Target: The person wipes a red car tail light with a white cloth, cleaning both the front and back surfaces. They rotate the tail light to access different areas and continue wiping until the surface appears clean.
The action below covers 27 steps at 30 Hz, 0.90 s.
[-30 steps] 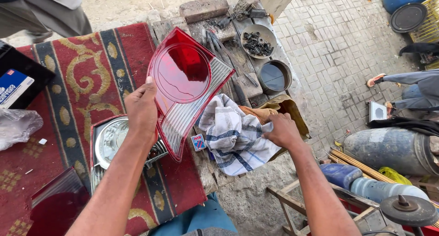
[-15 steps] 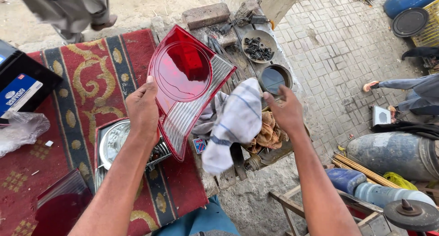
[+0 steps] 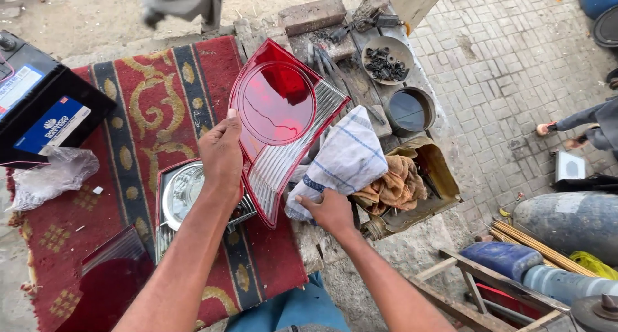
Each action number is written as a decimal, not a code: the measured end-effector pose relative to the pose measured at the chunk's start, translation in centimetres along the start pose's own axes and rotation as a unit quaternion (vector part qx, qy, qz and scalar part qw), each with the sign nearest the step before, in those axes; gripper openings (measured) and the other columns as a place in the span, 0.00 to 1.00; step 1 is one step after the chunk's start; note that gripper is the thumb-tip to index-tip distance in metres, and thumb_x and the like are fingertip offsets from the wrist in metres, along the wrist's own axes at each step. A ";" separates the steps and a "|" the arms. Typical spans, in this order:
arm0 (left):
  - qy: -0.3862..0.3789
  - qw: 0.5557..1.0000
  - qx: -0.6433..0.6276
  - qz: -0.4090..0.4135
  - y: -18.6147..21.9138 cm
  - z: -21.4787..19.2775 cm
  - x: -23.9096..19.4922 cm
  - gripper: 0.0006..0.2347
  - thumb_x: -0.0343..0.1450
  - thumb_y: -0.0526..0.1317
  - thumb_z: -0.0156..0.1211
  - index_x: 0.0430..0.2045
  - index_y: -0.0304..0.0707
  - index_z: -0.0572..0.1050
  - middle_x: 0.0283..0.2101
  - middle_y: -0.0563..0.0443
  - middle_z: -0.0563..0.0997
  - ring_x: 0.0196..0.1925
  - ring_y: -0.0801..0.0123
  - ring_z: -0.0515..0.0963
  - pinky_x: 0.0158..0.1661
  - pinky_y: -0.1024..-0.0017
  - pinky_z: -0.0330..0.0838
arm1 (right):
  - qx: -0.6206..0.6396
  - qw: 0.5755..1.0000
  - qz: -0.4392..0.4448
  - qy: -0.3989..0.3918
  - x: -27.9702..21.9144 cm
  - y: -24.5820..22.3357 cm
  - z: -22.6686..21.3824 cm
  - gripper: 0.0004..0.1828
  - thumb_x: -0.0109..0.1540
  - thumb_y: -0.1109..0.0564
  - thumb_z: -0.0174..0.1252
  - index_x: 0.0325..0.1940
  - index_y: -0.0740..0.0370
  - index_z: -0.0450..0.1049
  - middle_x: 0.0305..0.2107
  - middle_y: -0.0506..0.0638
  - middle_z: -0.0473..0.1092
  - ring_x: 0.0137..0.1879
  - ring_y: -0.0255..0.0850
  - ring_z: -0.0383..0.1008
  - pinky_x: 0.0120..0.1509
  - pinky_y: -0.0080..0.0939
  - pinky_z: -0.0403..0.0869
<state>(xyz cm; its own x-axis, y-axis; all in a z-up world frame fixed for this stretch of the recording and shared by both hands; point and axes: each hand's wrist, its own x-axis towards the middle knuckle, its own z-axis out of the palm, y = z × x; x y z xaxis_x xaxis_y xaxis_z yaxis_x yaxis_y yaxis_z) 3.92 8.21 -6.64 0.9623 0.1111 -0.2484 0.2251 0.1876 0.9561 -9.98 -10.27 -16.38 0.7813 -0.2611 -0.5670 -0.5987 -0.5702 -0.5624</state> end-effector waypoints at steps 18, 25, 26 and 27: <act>0.027 0.999 0.008 0.038 -0.8 1.5 -0.1 0.13 0.73 0.37 0.57 0.14 0.48 0.71 0.18 0.59 0.66 0.23 0.78 0.62 0.32 0.78 0.60 | -0.086 0.986 -0.138 -0.037 0.2 -0.6 -2.1 0.11 0.65 0.53 0.57 0.41 0.63 0.77 0.30 0.59 0.76 0.41 0.55 0.80 0.41 0.58 0.80; 0.012 1.000 -0.017 -0.003 0.3 0.4 -0.7 0.20 0.78 0.42 0.54 0.11 0.42 0.71 0.12 0.55 0.65 0.17 0.76 0.60 0.26 0.75 0.59 | -0.248 0.915 -0.315 0.054 1.8 -1.1 2.3 0.20 0.63 0.63 0.48 0.57 0.50 0.74 0.62 0.51 0.64 0.59 0.56 0.74 0.49 0.58 0.81; 0.005 1.000 -0.014 0.002 -0.3 0.1 -0.2 0.21 0.79 0.42 0.53 0.10 0.43 0.70 0.12 0.55 0.62 0.15 0.76 0.58 0.25 0.74 0.57 | -0.270 0.913 -0.304 0.026 2.4 -1.0 2.3 0.21 0.62 0.63 0.52 0.59 0.51 0.73 0.58 0.52 0.66 0.59 0.55 0.74 0.50 0.57 0.82; -0.005 1.000 -0.011 0.005 -1.1 0.0 0.1 0.21 0.80 0.43 0.51 0.10 0.44 0.70 0.11 0.56 0.60 0.14 0.76 0.56 0.24 0.73 0.56 | -0.293 0.912 -0.289 -0.001 2.8 -0.6 2.3 0.24 0.61 0.64 0.56 0.61 0.52 0.72 0.54 0.52 0.68 0.58 0.55 0.75 0.52 0.57 0.82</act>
<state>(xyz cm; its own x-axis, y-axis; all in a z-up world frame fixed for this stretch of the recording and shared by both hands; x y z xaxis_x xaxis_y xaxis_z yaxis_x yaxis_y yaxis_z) 3.75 8.00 -7.67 0.9659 0.1023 -0.2377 0.2130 0.2072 0.9548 -7.82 -8.88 -18.97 0.9354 0.2158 -0.2801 0.1097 -0.9301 -0.3504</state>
